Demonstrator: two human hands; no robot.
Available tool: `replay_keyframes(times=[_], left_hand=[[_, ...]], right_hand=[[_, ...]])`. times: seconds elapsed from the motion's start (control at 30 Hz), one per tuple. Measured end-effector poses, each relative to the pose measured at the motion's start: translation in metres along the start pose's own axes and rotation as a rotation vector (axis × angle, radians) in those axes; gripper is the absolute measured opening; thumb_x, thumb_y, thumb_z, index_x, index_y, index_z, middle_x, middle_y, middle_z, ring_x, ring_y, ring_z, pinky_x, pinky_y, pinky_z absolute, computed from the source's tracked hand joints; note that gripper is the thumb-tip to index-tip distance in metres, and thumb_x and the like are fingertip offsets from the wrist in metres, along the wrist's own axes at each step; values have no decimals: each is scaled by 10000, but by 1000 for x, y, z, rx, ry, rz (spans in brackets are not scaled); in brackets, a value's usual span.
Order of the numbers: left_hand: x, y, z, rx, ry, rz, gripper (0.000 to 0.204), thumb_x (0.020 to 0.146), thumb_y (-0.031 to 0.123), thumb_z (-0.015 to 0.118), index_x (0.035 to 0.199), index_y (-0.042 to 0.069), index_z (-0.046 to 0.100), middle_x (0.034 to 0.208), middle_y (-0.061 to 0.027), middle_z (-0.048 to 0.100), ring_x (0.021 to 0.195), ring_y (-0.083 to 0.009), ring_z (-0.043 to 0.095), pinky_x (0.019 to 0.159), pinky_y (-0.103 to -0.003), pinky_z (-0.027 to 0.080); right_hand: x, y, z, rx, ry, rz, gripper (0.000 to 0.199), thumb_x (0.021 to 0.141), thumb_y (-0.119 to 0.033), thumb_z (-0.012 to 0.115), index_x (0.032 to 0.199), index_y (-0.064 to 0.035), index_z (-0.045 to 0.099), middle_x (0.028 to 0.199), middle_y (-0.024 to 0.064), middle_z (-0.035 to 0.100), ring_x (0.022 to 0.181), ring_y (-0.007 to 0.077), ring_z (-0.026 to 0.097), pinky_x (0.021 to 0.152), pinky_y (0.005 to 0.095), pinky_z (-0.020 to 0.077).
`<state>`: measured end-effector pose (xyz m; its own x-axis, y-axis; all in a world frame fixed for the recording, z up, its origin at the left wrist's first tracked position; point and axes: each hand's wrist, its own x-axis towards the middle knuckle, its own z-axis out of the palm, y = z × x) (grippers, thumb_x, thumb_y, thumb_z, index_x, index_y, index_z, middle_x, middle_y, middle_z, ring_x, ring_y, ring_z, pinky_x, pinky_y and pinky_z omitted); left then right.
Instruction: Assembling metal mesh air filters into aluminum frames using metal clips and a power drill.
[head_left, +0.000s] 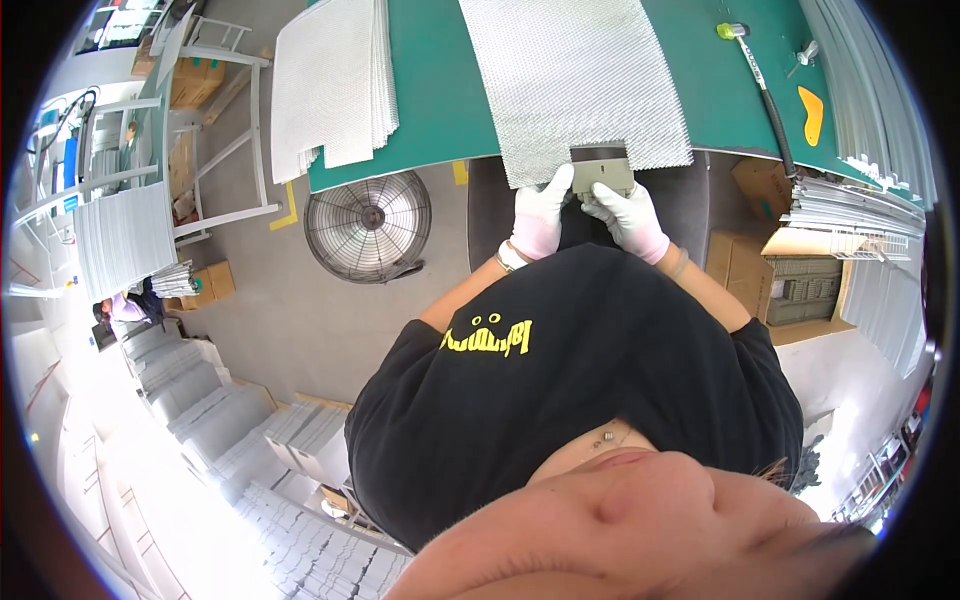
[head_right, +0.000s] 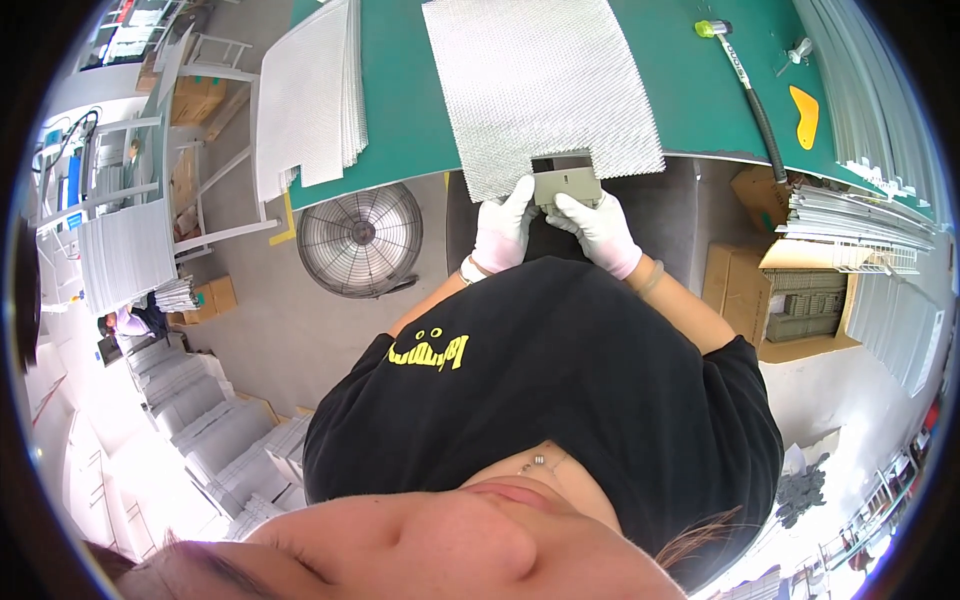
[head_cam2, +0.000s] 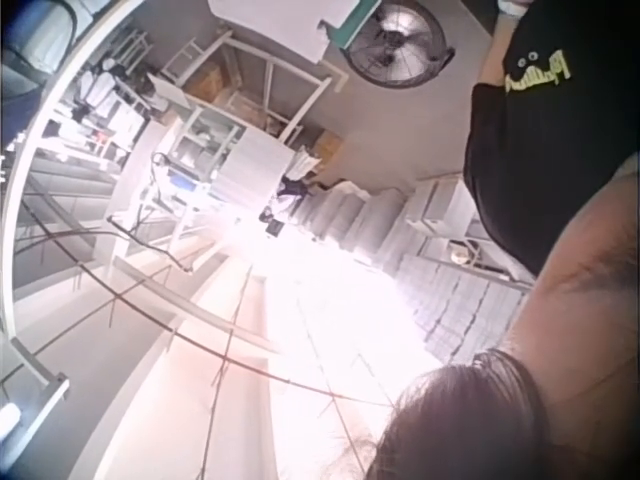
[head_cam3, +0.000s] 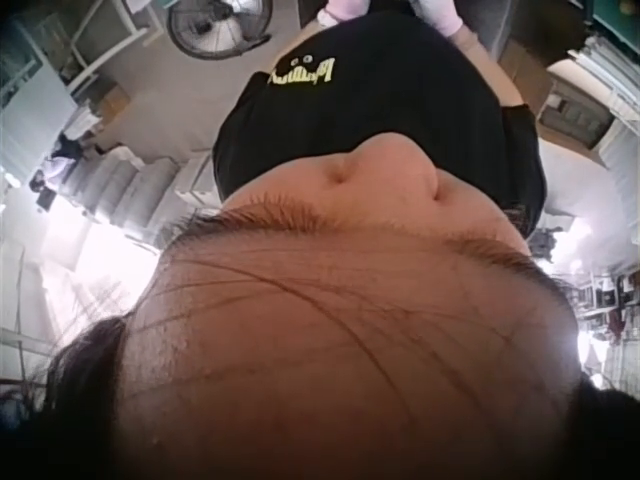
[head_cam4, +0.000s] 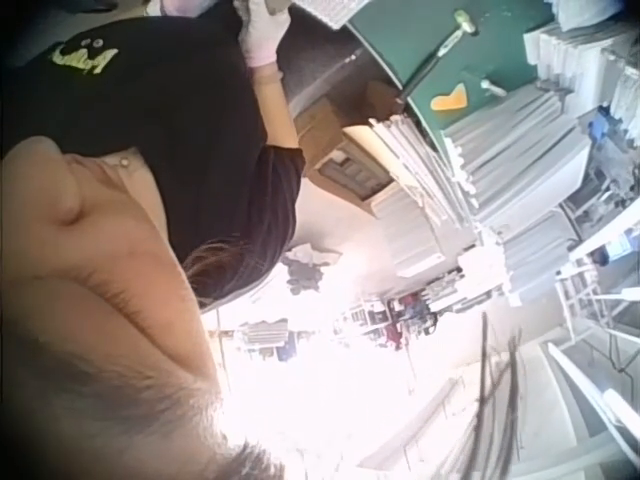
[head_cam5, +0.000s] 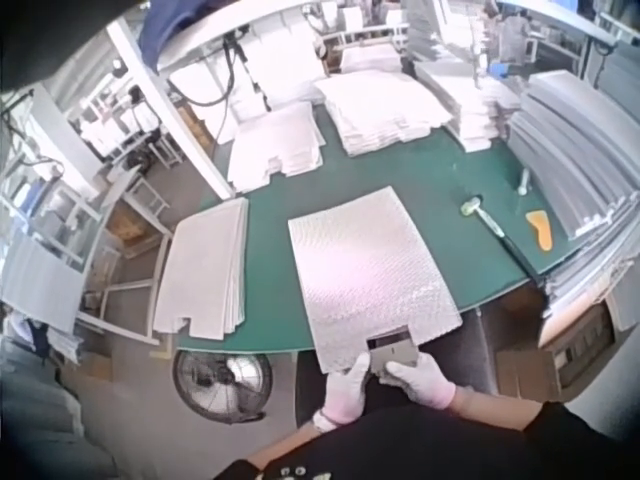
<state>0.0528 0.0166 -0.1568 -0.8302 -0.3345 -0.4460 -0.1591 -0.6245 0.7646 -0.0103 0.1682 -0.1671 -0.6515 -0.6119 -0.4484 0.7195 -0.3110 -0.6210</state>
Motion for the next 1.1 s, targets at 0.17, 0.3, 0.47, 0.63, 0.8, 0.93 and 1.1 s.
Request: replay_keyframes(times=[0.17,0.3,0.47,0.63,0.8,0.93,1.1], left_hand=[[-1,-2,6,30,-73,-79,398,942,283,681,1124,-67,629,1021,-90,669,887,-151,640,801,-289,510],[3,0,6,152,-64,-136,353,958,311,653,1047,-30,639,828,-22,611,687,-79,533,634,-225,440],[5,4,-5,178,-130,-173,354,963,332,641,1032,-15,641,759,-11,595,594,-57,497,546,-190,395],[4,-3,-2,24,-107,-142,374,993,308,594,1128,-41,608,856,-56,661,663,-77,596,581,-201,487],[-6,5,3,-195,-278,-194,466,995,320,582,1246,-68,523,1139,-151,636,976,-178,649,830,-276,541],[-11,36,-19,970,-709,-228,607,1011,297,537,1443,-84,345,1452,-215,456,1298,-302,509,1111,-351,393],[35,151,51,1050,-956,-152,484,946,392,580,1307,71,596,1302,-187,603,1230,-331,554,1062,-406,412]], right_hand=[[1,-16,5,-387,-41,-17,340,939,-133,660,1231,15,566,1105,86,660,931,143,643,839,294,534],[-2,-16,17,-193,232,-358,423,978,-163,594,1335,15,450,1228,108,582,1054,157,582,922,312,481],[2,-24,-5,-364,359,-184,316,974,-276,620,1051,30,627,876,40,665,766,89,589,716,256,476],[2,-21,2,-326,389,-227,316,969,-286,629,993,29,647,832,29,666,738,73,579,686,246,466],[0,-17,3,-274,397,-235,389,967,-333,636,1094,34,620,954,65,662,801,91,582,757,259,487],[3,-1,-15,-364,30,-193,477,983,-408,583,1199,17,571,1079,92,638,915,116,582,820,290,491],[11,6,-12,-384,-105,-147,397,1043,-362,445,1150,-14,602,928,32,641,797,95,561,726,278,472]])
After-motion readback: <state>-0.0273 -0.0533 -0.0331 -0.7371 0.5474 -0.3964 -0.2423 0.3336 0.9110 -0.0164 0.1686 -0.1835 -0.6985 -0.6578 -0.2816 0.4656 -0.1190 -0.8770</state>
